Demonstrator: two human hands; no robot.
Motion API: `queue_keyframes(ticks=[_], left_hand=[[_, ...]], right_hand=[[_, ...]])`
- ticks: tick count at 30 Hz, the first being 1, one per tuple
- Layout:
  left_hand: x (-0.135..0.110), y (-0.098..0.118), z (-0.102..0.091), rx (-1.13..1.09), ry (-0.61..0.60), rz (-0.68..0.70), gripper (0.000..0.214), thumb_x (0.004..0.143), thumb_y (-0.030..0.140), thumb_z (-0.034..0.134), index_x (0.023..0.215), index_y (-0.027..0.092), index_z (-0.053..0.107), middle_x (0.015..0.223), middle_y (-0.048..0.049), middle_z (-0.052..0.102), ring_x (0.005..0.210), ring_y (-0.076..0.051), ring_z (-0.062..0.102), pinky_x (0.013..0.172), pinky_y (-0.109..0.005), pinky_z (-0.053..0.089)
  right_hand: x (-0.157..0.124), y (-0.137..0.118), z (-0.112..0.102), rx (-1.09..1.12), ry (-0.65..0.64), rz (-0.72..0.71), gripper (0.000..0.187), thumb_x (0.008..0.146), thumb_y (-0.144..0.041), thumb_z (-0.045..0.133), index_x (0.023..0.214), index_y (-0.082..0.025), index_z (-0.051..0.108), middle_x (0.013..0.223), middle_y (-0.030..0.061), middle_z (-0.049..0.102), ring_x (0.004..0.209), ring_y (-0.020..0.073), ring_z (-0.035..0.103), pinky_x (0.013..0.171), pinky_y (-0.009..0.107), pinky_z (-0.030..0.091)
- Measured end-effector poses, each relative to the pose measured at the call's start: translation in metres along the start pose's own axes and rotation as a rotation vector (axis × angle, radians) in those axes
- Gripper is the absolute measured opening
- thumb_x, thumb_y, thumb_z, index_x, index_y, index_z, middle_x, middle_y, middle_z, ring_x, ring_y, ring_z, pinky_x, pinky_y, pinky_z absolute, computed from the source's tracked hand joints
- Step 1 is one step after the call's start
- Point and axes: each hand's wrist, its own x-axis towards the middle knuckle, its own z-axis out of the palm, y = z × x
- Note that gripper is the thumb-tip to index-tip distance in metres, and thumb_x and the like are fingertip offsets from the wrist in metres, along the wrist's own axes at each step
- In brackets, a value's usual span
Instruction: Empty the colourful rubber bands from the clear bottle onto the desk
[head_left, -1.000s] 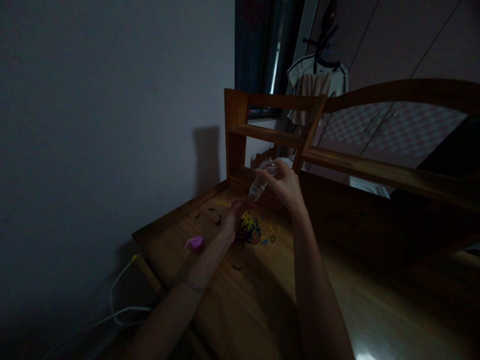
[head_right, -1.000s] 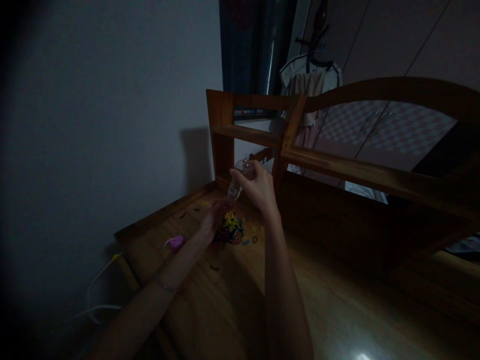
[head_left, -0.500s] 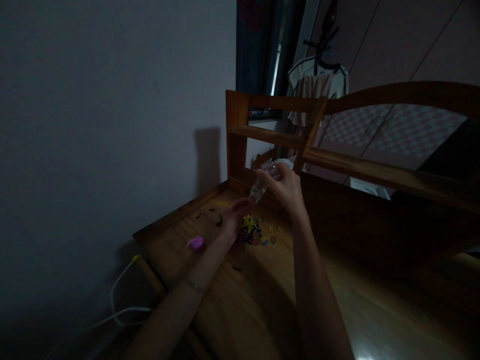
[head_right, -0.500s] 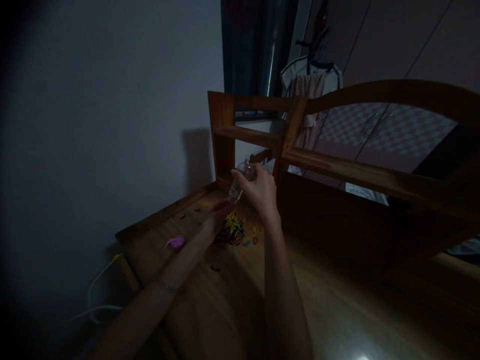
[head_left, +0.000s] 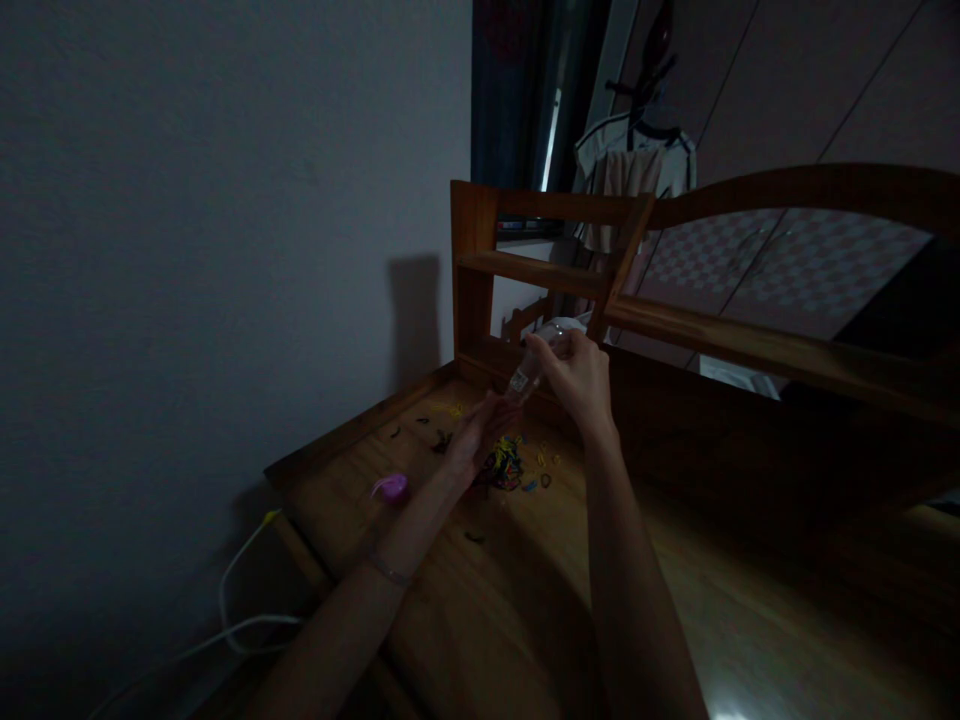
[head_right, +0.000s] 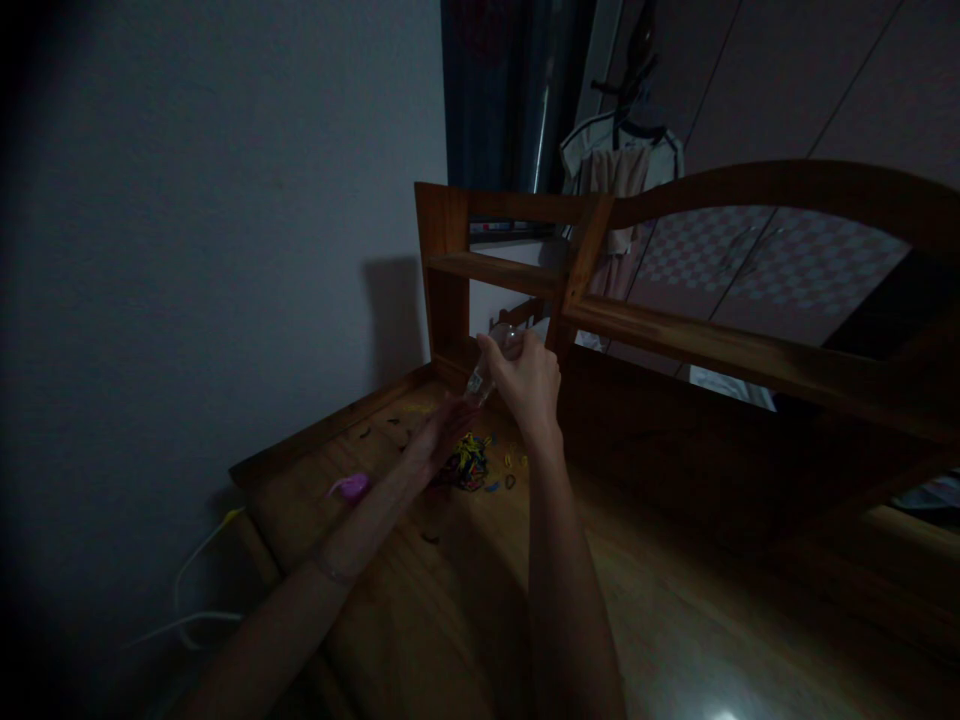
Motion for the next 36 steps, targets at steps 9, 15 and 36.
queue_keyframes(ticks=[9, 15, 36], left_hand=[[-0.001, -0.003, 0.003, 0.023, -0.039, -0.001, 0.03, 0.072, 0.036, 0.079, 0.09, 0.016, 0.066, 0.099, -0.0079, 0.073, 0.098, -0.022, 0.069, 0.1, -0.041, 0.046], [0.003, 0.0, -0.004, 0.168, 0.016, 0.076, 0.044, 0.079, 0.059, 0.062, 0.08, 0.016, 0.064, 0.085, -0.0072, 0.07, 0.085, -0.02, 0.068, 0.089, -0.039, 0.05], [-0.12, 0.069, -0.123, 1.886, 0.363, 0.071, 0.045, 0.083, 0.042, 0.048, 0.113, 0.012, 0.065, 0.11, -0.0175, 0.06, 0.101, -0.033, 0.059, 0.09, -0.045, 0.046]], right_hand=[[-0.001, 0.0, 0.005, 0.054, -0.06, -0.002, 0.046, 0.075, -0.065, 0.06, 0.075, -0.019, 0.063, 0.074, 0.0096, 0.069, 0.071, 0.0235, 0.065, 0.062, 0.033, 0.043], [-0.003, -0.01, -0.006, 0.163, 0.021, -0.039, 0.04, 0.077, -0.057, 0.062, 0.092, -0.019, 0.062, 0.085, 0.0088, 0.071, 0.077, 0.0231, 0.066, 0.069, 0.034, 0.047], [-0.002, -0.01, -0.048, 0.289, -0.05, 0.002, 0.036, 0.078, -0.048, 0.064, 0.102, -0.021, 0.056, 0.097, 0.0074, 0.068, 0.082, 0.0217, 0.066, 0.072, 0.036, 0.053]])
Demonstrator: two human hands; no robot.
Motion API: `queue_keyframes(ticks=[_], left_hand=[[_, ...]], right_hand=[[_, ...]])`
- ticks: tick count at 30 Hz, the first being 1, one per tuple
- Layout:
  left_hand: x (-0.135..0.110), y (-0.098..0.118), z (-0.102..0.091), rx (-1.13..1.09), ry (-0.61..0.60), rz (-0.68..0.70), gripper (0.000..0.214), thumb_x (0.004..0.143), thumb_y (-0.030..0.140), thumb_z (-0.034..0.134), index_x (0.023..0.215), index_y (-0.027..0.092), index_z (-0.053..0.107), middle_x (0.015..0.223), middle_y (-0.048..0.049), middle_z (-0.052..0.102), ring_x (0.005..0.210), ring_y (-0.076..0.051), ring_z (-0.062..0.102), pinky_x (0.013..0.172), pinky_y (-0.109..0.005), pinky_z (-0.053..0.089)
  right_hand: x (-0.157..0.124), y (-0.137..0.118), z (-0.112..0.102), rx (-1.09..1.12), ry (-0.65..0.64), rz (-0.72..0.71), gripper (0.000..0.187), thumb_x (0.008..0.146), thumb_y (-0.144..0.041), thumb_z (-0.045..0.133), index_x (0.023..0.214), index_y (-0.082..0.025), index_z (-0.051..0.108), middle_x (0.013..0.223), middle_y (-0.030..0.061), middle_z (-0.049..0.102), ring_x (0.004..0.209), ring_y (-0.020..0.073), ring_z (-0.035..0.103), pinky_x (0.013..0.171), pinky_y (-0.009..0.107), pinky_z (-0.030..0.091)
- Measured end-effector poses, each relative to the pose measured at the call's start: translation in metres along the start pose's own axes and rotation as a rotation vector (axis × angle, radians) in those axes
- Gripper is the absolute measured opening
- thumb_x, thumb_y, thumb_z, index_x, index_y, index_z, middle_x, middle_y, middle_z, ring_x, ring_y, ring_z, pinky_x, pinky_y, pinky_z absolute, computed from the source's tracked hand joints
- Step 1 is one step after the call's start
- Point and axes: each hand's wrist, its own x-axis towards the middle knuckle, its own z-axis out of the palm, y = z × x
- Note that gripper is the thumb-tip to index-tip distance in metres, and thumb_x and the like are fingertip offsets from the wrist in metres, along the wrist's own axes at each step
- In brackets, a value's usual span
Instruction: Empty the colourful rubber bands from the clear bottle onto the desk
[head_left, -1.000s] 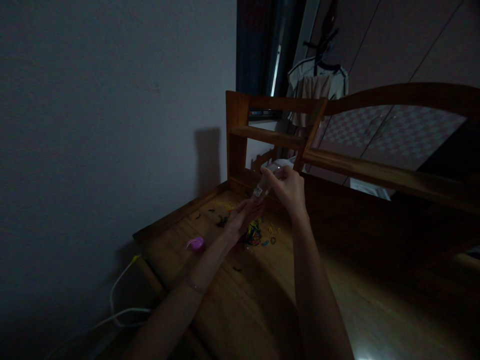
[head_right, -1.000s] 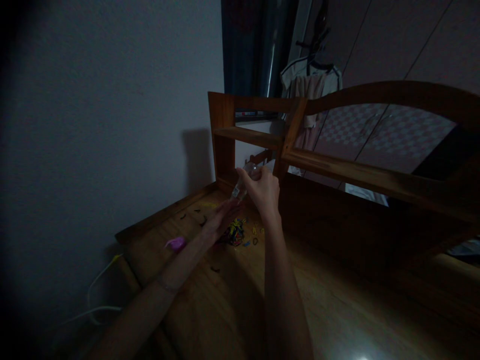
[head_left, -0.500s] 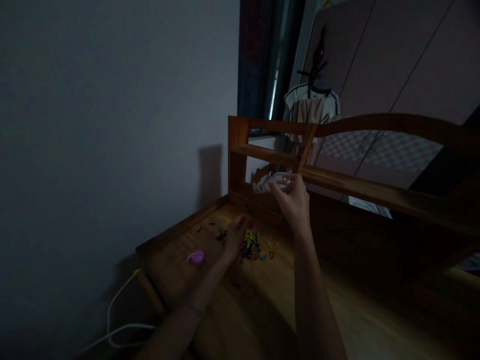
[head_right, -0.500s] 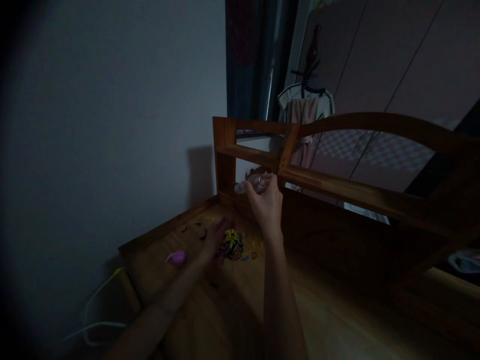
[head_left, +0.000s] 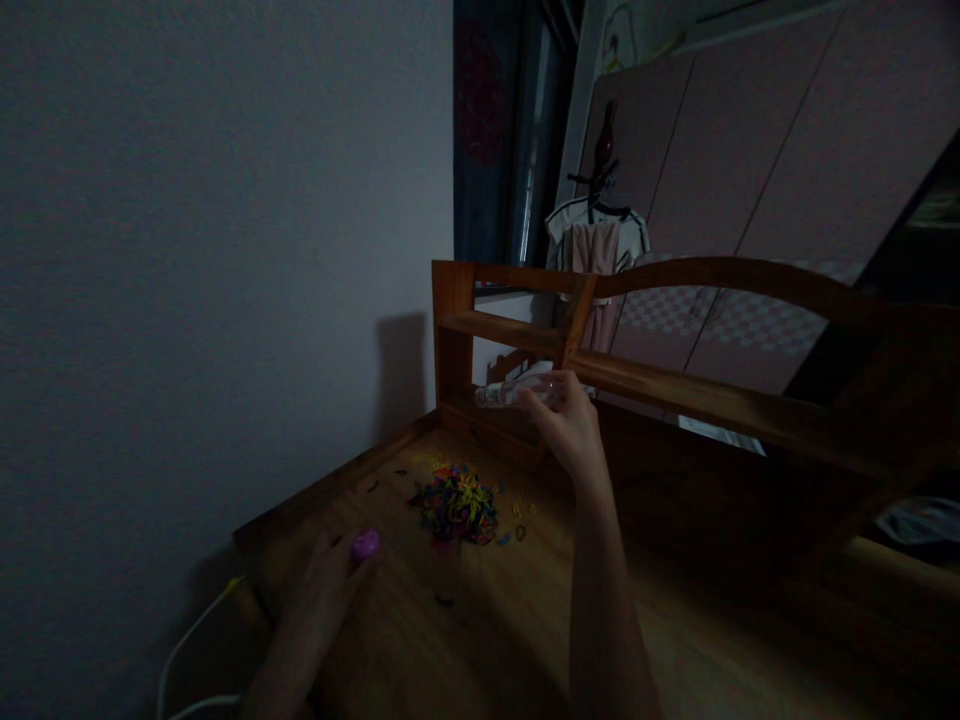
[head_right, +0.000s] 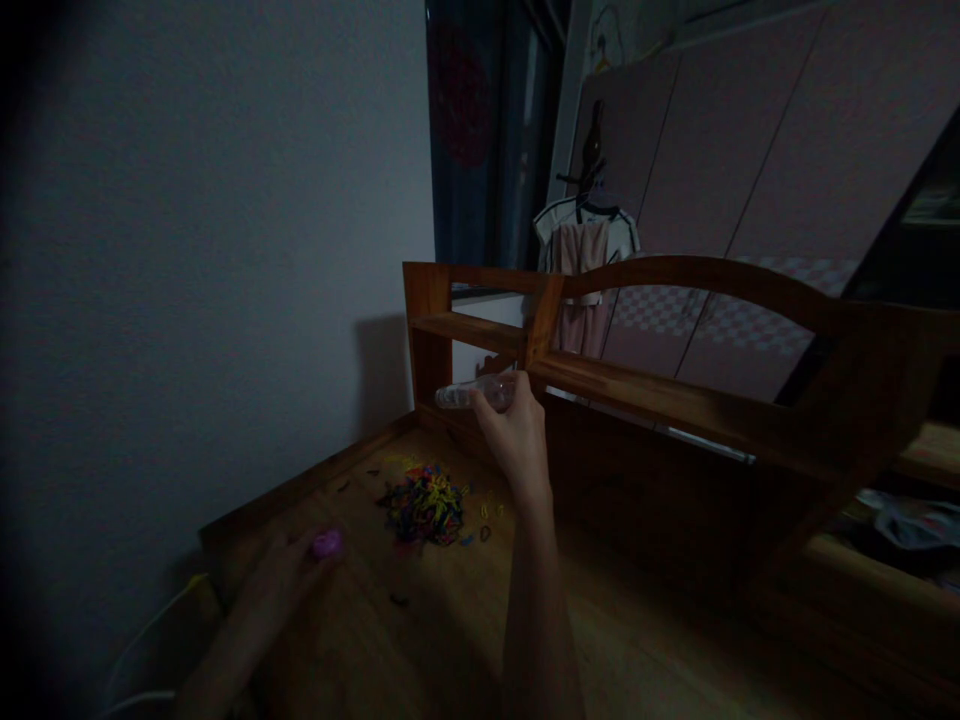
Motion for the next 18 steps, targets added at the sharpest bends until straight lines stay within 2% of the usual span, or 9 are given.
queue_keyframes(ticks=[2, 4, 8, 11, 13, 15, 18], left_hand=[[0.003, 0.002, 0.003, -0.125, 0.033, -0.031, 0.047, 0.08, 0.046, 0.052, 0.11, 0.011, 0.065, 0.108, -0.0173, 0.062, 0.101, -0.034, 0.06, 0.09, -0.046, 0.047], [0.004, 0.014, -0.001, -0.34, 0.058, -0.042, 0.047, 0.075, 0.048, 0.06, 0.107, 0.014, 0.064, 0.106, -0.0148, 0.065, 0.101, -0.033, 0.062, 0.09, -0.046, 0.048], [-0.006, 0.06, -0.021, -0.919, -0.064, -0.067, 0.05, 0.071, 0.048, 0.071, 0.109, 0.018, 0.06, 0.111, -0.0102, 0.068, 0.102, -0.027, 0.065, 0.086, -0.036, 0.052], [-0.02, 0.1, -0.033, -1.053, -0.073, -0.145, 0.057, 0.069, 0.054, 0.073, 0.112, 0.018, 0.062, 0.103, -0.0103, 0.071, 0.088, -0.025, 0.068, 0.068, -0.031, 0.053], [-0.027, 0.123, -0.037, -1.114, -0.084, -0.111, 0.058, 0.069, 0.051, 0.075, 0.115, 0.018, 0.063, 0.106, -0.011, 0.071, 0.092, -0.025, 0.067, 0.068, -0.029, 0.053], [-0.032, 0.139, -0.039, -1.16, -0.11, -0.057, 0.057, 0.071, 0.047, 0.076, 0.117, 0.018, 0.061, 0.106, -0.011, 0.07, 0.087, -0.023, 0.067, 0.068, -0.028, 0.053], [-0.034, 0.15, -0.039, -1.194, -0.088, -0.036, 0.056, 0.074, 0.046, 0.074, 0.119, 0.016, 0.059, 0.099, -0.0095, 0.071, 0.068, -0.016, 0.065, 0.061, -0.026, 0.052]], right_hand=[[0.002, 0.005, -0.005, 0.044, -0.052, 0.017, 0.037, 0.078, -0.047, 0.064, 0.103, -0.021, 0.056, 0.097, 0.0076, 0.068, 0.083, 0.0215, 0.066, 0.071, 0.036, 0.054], [0.002, 0.01, -0.016, 0.14, -0.167, 0.049, 0.036, 0.079, -0.045, 0.064, 0.104, -0.02, 0.056, 0.099, 0.0081, 0.068, 0.083, 0.021, 0.067, 0.07, 0.035, 0.055], [-0.002, 0.008, -0.045, 0.362, -0.479, 0.084, 0.037, 0.08, -0.04, 0.066, 0.11, -0.02, 0.057, 0.106, 0.0081, 0.067, 0.083, 0.0198, 0.069, 0.071, 0.034, 0.057], [-0.009, -0.003, -0.056, 0.43, -0.67, 0.067, 0.038, 0.078, -0.036, 0.07, 0.113, -0.022, 0.059, 0.107, 0.0061, 0.068, 0.087, 0.0197, 0.069, 0.077, 0.035, 0.057], [-0.012, -0.01, -0.056, 0.441, -0.76, 0.05, 0.037, 0.077, -0.035, 0.072, 0.111, -0.023, 0.061, 0.106, 0.0048, 0.068, 0.09, 0.02, 0.068, 0.081, 0.036, 0.056], [-0.015, -0.015, -0.052, 0.439, -0.801, 0.032, 0.036, 0.076, -0.035, 0.073, 0.109, -0.023, 0.063, 0.104, 0.0041, 0.069, 0.093, 0.0204, 0.068, 0.085, 0.037, 0.056], [-0.015, -0.016, -0.049, 0.412, -0.808, 0.013, 0.036, 0.076, -0.036, 0.073, 0.109, -0.023, 0.064, 0.103, 0.0038, 0.069, 0.095, 0.0208, 0.067, 0.087, 0.039, 0.055]])
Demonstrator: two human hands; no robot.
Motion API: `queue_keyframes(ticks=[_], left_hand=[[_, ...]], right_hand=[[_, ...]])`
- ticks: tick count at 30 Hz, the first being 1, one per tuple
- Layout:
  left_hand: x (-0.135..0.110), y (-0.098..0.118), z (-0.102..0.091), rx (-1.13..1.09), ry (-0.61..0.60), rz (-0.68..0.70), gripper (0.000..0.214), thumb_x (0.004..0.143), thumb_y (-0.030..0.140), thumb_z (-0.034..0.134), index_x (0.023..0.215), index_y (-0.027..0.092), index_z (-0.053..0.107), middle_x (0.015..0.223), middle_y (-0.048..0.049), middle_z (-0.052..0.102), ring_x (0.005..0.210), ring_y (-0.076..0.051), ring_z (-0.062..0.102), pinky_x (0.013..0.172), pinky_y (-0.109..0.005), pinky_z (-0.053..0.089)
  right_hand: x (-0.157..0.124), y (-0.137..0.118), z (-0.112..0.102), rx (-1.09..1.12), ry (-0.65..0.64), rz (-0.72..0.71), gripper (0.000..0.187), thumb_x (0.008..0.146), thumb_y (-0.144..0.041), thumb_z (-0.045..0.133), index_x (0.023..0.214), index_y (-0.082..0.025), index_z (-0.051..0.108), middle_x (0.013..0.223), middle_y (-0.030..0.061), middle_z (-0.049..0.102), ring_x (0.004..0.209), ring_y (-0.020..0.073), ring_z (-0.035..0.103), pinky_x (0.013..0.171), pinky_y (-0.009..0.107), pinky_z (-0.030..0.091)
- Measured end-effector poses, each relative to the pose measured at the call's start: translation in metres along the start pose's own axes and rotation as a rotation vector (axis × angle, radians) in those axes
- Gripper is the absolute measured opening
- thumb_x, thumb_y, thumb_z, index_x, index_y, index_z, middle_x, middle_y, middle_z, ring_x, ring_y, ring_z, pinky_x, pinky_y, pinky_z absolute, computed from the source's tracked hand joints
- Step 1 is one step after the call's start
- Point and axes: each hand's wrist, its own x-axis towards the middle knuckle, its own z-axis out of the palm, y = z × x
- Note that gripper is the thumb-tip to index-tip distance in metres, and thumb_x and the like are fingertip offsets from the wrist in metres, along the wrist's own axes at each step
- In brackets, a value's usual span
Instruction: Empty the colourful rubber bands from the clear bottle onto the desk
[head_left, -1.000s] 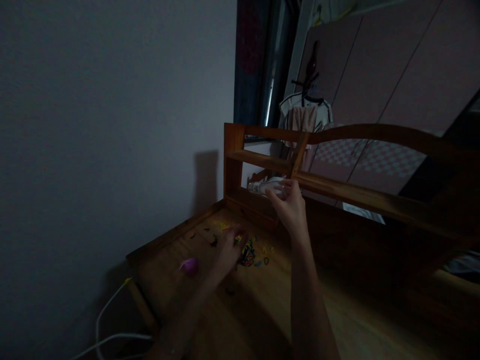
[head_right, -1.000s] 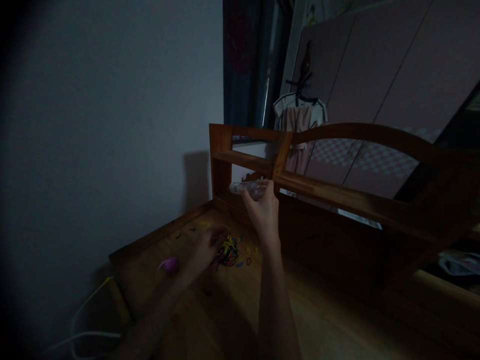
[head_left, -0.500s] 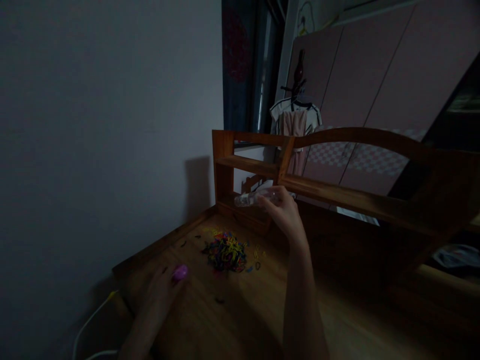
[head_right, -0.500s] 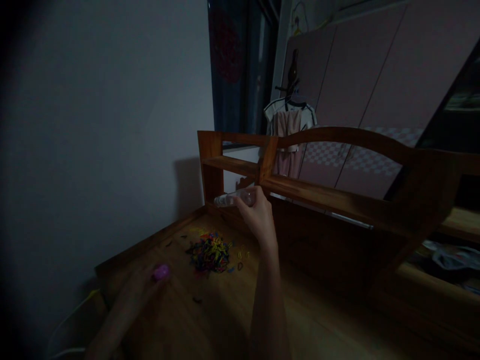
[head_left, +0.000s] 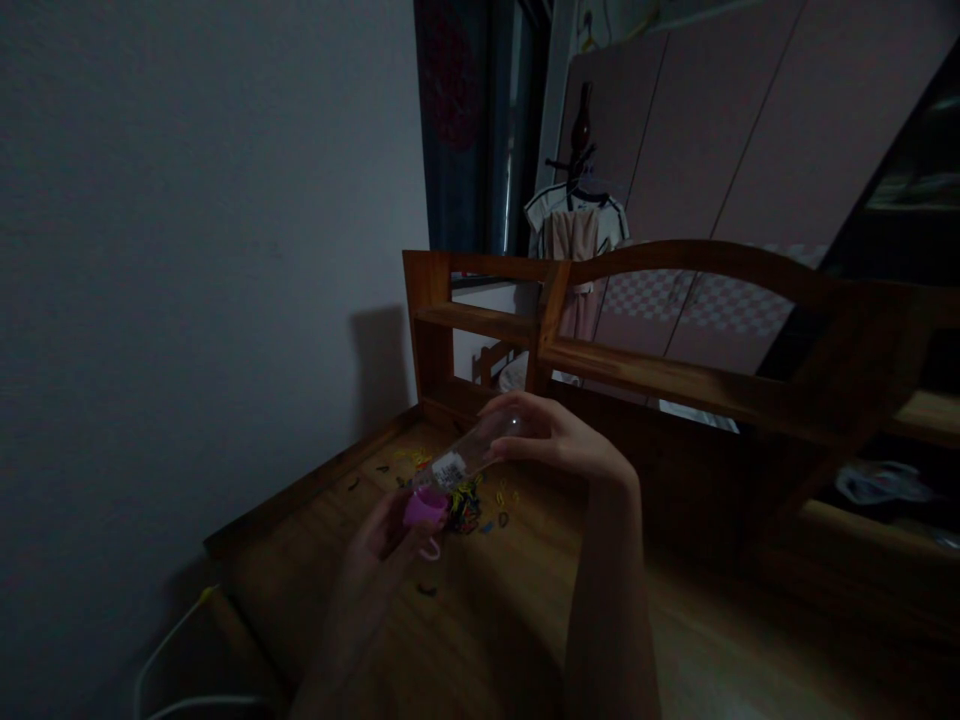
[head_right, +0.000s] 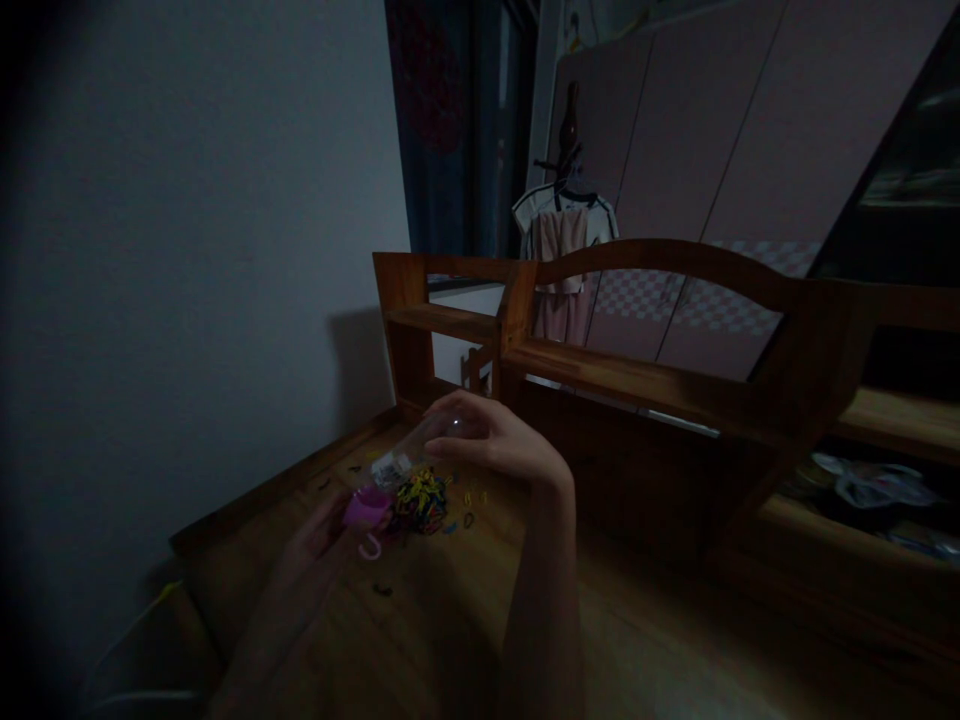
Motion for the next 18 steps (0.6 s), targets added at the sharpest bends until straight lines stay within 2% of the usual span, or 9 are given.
queue_keyframes(ticks=[3, 8, 12, 15, 18], left_hand=[[0.0, 0.003, 0.001, 0.003, 0.056, 0.027, 0.055, 0.074, 0.047, 0.074, 0.116, 0.015, 0.061, 0.096, -0.0096, 0.071, 0.072, -0.018, 0.066, 0.06, -0.025, 0.052], [-0.002, 0.009, 0.0, 0.062, 0.083, 0.067, 0.052, 0.072, 0.045, 0.076, 0.116, 0.021, 0.064, 0.121, -0.0087, 0.067, 0.106, -0.026, 0.066, 0.085, -0.032, 0.056], [-0.005, 0.013, 0.002, 0.147, 0.158, 0.149, 0.051, 0.073, 0.043, 0.075, 0.119, 0.024, 0.062, 0.124, -0.0063, 0.066, 0.112, -0.026, 0.063, 0.091, -0.035, 0.055], [-0.008, 0.02, 0.002, 0.268, 0.248, 0.277, 0.045, 0.074, 0.042, 0.073, 0.115, 0.025, 0.064, 0.121, -0.0048, 0.066, 0.111, -0.026, 0.063, 0.093, -0.035, 0.054], [-0.011, 0.026, -0.002, 0.407, 0.303, 0.458, 0.033, 0.08, 0.039, 0.068, 0.111, 0.026, 0.066, 0.125, -0.0032, 0.064, 0.117, -0.025, 0.059, 0.101, -0.036, 0.049]], right_hand=[[-0.002, 0.001, -0.003, -0.03, 0.001, 0.012, 0.037, 0.077, -0.037, 0.072, 0.11, -0.022, 0.064, 0.104, 0.0044, 0.069, 0.093, 0.0208, 0.068, 0.084, 0.038, 0.056], [-0.003, 0.001, -0.005, -0.014, -0.003, 0.029, 0.035, 0.078, -0.038, 0.072, 0.108, -0.021, 0.065, 0.102, 0.0049, 0.069, 0.089, 0.0202, 0.068, 0.079, 0.035, 0.057], [0.003, 0.003, -0.003, -0.004, -0.006, 0.065, 0.034, 0.081, -0.044, 0.068, 0.103, -0.019, 0.065, 0.091, 0.0036, 0.07, 0.072, 0.0165, 0.068, 0.067, 0.031, 0.058], [0.009, 0.008, -0.001, -0.036, 0.015, 0.096, 0.035, 0.083, -0.051, 0.063, 0.093, -0.018, 0.067, 0.083, 0.002, 0.068, 0.06, 0.0125, 0.065, 0.055, 0.026, 0.056], [0.014, 0.017, 0.003, -0.004, -0.032, 0.154, 0.041, 0.084, -0.058, 0.059, 0.087, -0.018, 0.067, 0.079, 0.0022, 0.066, 0.056, 0.0116, 0.063, 0.047, 0.023, 0.054]])
